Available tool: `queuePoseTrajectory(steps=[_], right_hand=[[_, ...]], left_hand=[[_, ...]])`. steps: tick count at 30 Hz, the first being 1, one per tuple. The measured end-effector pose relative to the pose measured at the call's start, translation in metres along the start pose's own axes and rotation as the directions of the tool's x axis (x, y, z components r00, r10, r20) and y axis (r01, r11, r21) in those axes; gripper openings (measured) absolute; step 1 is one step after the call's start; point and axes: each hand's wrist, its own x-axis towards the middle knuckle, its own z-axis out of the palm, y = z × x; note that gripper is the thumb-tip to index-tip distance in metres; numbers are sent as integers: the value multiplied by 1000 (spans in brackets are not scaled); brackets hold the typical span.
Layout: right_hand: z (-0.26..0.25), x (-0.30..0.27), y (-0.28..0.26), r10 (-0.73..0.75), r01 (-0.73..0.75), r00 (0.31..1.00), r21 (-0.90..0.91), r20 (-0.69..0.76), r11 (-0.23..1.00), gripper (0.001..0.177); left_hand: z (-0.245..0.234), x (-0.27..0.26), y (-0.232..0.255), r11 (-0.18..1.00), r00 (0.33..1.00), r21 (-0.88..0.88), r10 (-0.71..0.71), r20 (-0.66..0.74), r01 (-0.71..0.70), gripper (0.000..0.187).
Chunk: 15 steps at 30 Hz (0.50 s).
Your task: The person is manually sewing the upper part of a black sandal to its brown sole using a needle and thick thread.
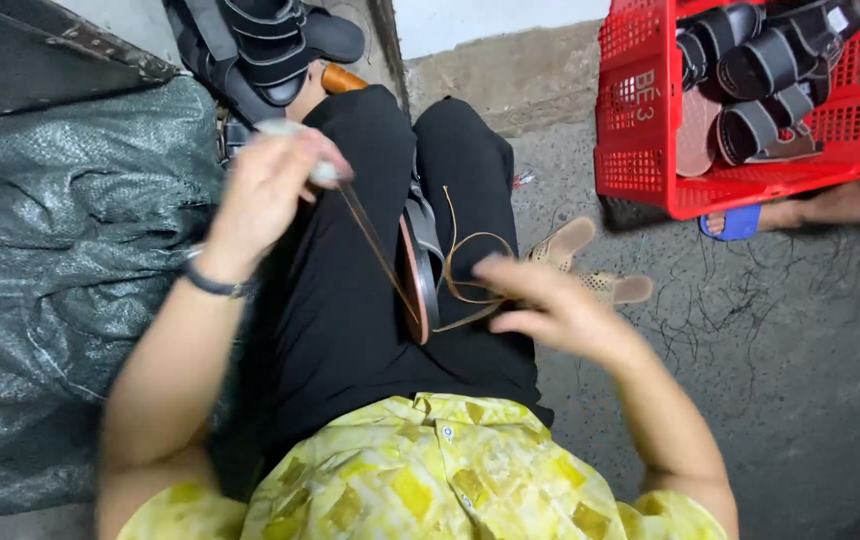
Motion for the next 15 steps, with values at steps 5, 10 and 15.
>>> queuePoseTrajectory(steps=[5,10,15], right_hand=[[6,-55,36,411,-426,887,-717,-211,551,46],[50,-32,-1,-308,250,951,-489,-39,836,34],[48,-16,2,-425,373,905,-534,29,759,36]], left_hand=[[13,-60,54,589,924,733,354,144,-340,33],[84,-132,16,729,908,551,391,152,-407,64],[89,-138,5,776,934,532,344,93,-338,58]])
